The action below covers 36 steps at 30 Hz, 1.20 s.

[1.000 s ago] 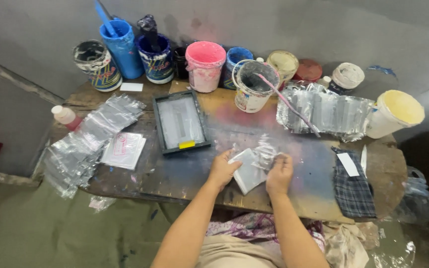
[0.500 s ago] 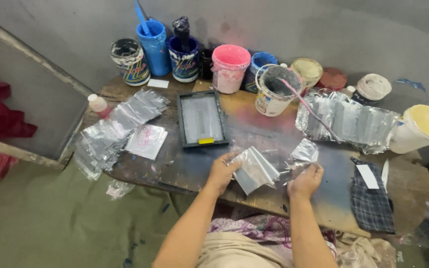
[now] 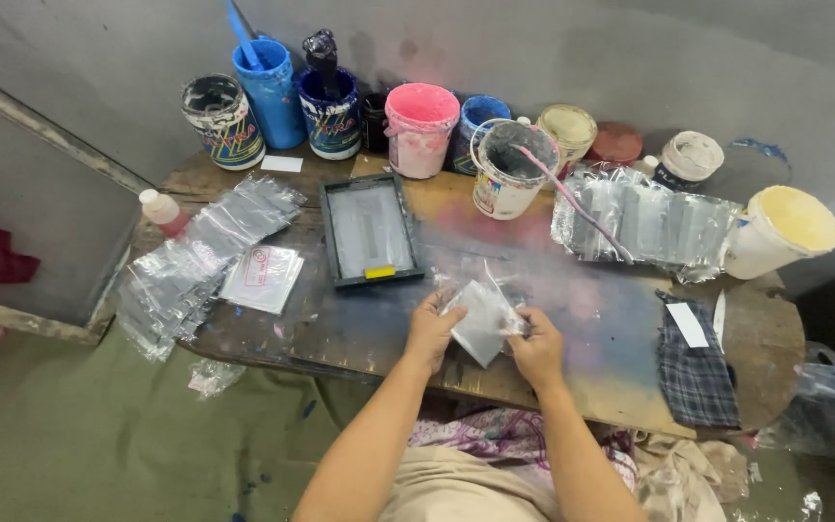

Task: The person places a plastic bag on a table and positions a screen printing frame over it. They use a yellow squeegee to spread ink across the screen, pressing it onto the bag. The person then lifts the frame to reveal the printed design and repeats the process on another bag.

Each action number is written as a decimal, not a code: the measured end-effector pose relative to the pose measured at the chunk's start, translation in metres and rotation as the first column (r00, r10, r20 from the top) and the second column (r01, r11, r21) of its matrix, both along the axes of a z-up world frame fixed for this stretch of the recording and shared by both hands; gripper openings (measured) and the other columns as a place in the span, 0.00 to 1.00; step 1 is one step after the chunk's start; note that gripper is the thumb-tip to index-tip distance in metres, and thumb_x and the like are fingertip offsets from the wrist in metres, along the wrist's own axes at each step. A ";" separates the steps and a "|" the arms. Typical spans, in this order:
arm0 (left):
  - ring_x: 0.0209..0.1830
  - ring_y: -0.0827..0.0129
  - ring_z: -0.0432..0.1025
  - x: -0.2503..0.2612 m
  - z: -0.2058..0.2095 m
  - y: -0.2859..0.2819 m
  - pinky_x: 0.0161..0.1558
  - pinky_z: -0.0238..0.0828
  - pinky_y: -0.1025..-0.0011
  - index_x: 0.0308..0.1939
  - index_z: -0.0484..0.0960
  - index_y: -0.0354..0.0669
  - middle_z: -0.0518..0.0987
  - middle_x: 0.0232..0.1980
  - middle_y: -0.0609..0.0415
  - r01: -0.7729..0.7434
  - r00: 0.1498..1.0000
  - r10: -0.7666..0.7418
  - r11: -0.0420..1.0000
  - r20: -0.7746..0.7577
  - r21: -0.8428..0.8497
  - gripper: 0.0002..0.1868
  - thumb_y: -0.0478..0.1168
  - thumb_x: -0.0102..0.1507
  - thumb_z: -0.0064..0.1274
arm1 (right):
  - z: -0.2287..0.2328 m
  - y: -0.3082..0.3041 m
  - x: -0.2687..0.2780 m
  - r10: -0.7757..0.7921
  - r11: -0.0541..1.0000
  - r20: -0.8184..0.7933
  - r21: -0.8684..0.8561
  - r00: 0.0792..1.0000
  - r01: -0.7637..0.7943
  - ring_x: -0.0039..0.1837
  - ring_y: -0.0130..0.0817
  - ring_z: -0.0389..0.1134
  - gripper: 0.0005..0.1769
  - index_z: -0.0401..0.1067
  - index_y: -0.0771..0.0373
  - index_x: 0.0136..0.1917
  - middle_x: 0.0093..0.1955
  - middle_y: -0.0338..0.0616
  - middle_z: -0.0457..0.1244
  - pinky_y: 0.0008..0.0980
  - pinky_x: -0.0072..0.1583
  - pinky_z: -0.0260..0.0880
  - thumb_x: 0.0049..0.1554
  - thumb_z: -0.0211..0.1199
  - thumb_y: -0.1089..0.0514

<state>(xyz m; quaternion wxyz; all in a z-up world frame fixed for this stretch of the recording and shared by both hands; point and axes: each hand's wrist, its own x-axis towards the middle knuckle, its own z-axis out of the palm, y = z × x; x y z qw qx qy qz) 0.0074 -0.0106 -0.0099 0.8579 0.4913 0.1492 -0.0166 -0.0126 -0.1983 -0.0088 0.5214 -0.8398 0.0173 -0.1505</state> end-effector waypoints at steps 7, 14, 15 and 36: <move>0.58 0.65 0.75 -0.004 -0.012 -0.001 0.57 0.76 0.65 0.67 0.73 0.50 0.79 0.61 0.51 0.096 0.995 -0.098 0.975 -0.002 -0.201 0.35 0.38 0.57 0.69 | 0.003 0.014 0.002 0.146 0.980 -0.104 0.155 0.984 -0.129 0.44 0.28 0.70 0.07 0.81 0.55 0.46 0.38 0.42 0.71 0.36 0.51 0.71 0.60 0.64 0.53; 0.42 0.57 0.82 -0.010 -0.005 0.009 0.42 0.82 0.63 0.54 0.81 0.48 0.85 0.47 0.48 0.096 0.992 -0.121 0.922 -0.045 -0.375 0.23 0.31 0.56 0.68 | 0.097 0.058 0.007 -0.280 0.559 -0.172 0.771 0.944 0.306 0.42 0.28 0.64 0.13 0.73 0.58 0.48 0.41 0.39 0.65 0.29 0.51 0.68 0.68 0.56 0.49; 0.42 0.56 0.82 -0.009 -0.005 0.010 0.41 0.83 0.63 0.53 0.82 0.47 0.85 0.48 0.46 0.111 0.989 -0.141 0.921 -0.054 -0.374 0.22 0.31 0.56 0.68 | 0.120 0.066 0.003 -0.366 0.503 -0.158 0.796 0.917 0.337 0.40 0.25 0.62 0.14 0.71 0.57 0.47 0.39 0.36 0.63 0.24 0.48 0.65 0.68 0.55 0.47; 0.44 0.59 0.80 -0.005 0.052 0.076 0.44 0.80 0.59 0.52 0.81 0.44 0.83 0.44 0.45 -0.599 0.791 0.563 0.792 -0.241 -0.116 0.14 0.41 0.63 0.60 | 0.080 0.013 0.007 -0.380 0.473 -0.364 0.714 0.851 0.516 0.73 0.44 0.63 0.27 0.61 0.65 0.73 0.74 0.55 0.58 0.49 0.72 0.63 0.68 0.55 0.49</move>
